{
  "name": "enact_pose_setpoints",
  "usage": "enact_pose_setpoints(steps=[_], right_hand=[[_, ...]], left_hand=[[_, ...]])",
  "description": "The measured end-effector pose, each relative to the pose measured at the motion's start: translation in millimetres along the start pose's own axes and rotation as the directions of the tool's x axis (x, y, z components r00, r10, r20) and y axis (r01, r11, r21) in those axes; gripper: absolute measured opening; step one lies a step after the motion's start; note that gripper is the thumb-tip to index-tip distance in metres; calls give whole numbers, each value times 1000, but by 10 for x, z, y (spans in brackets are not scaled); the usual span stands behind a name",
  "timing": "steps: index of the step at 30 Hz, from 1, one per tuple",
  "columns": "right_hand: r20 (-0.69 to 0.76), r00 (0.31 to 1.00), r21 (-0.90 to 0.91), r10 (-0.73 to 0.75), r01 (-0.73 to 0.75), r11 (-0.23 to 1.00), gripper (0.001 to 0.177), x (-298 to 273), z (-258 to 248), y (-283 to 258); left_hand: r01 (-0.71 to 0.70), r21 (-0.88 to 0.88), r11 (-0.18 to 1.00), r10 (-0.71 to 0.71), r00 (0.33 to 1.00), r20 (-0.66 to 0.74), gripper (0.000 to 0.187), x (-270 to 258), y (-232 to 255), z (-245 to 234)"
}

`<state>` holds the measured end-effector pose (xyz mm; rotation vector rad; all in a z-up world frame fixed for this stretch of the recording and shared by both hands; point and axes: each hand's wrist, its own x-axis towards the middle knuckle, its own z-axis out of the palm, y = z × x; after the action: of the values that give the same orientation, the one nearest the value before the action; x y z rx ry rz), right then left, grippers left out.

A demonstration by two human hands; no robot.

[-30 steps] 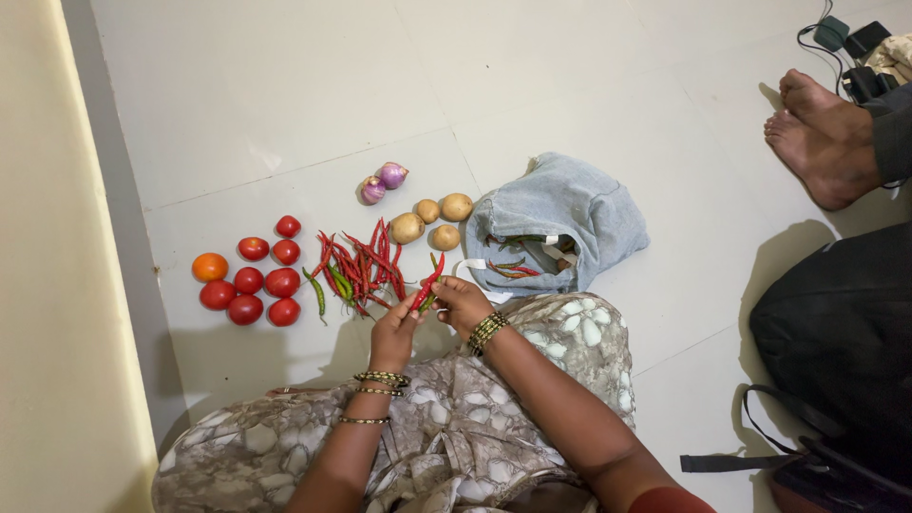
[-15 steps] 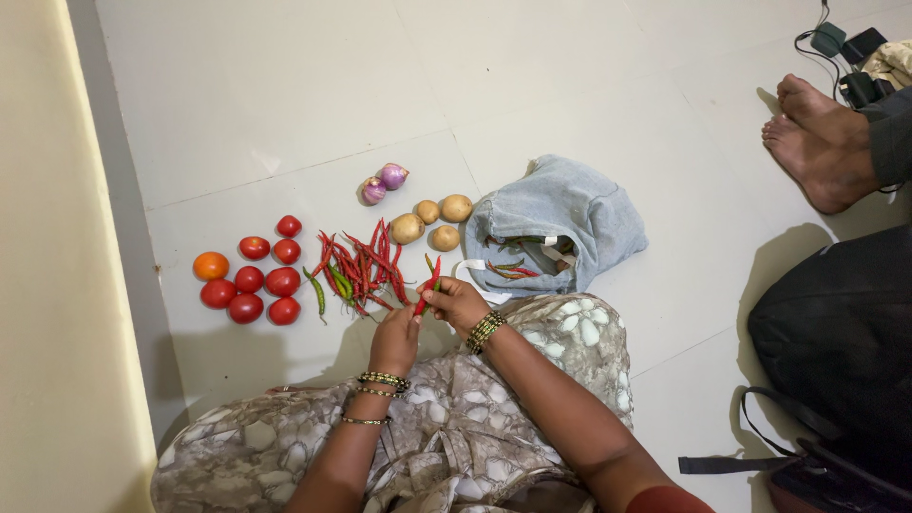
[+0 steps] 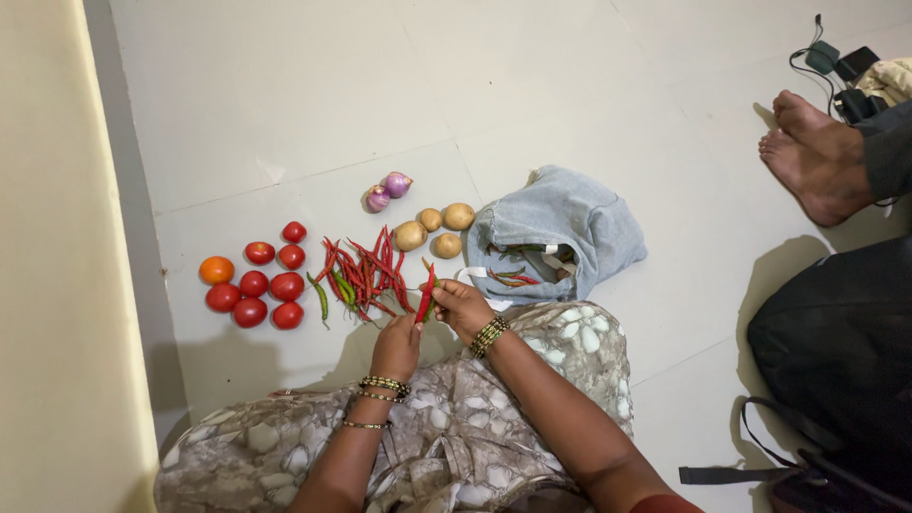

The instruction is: The person sorts vegetables by hand, removing chili peppers and potatoes from a bag and placing them into groups on the floor.

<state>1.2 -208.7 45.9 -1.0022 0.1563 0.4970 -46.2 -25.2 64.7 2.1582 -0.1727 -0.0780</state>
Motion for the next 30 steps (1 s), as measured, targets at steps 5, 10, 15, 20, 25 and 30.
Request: enact_pose_setpoints(steps=[5,10,15,20,25,30], right_hand=[[-7,1000,-67,15,-16,998,13,27,-25,76],[-8,1000,-60,13,-14,998,12,58,-71,129],[-4,1000,-46,7,-7,999,13,95,-141,214],[26,1000,-249,6,1,969,16,75,-78,287],[77,989,-361,124,-89,928,27,10,94,328],[148,987,-203,66,-35,979,26,-65,170,401]], left_hand=[[35,-41,999,-35,999,10,14,7,9,-3],[78,-58,995,-75,996,47,15,-3,44,-14],[6,-47,999,-5,1000,21,16,-3,-76,52],[-2,-60,998,2,1000,0,18,4,-254,152],[176,-197,965,-159,982,98,21,43,-312,195],[294,-387,874,-254,955,153,38,6,-244,189]])
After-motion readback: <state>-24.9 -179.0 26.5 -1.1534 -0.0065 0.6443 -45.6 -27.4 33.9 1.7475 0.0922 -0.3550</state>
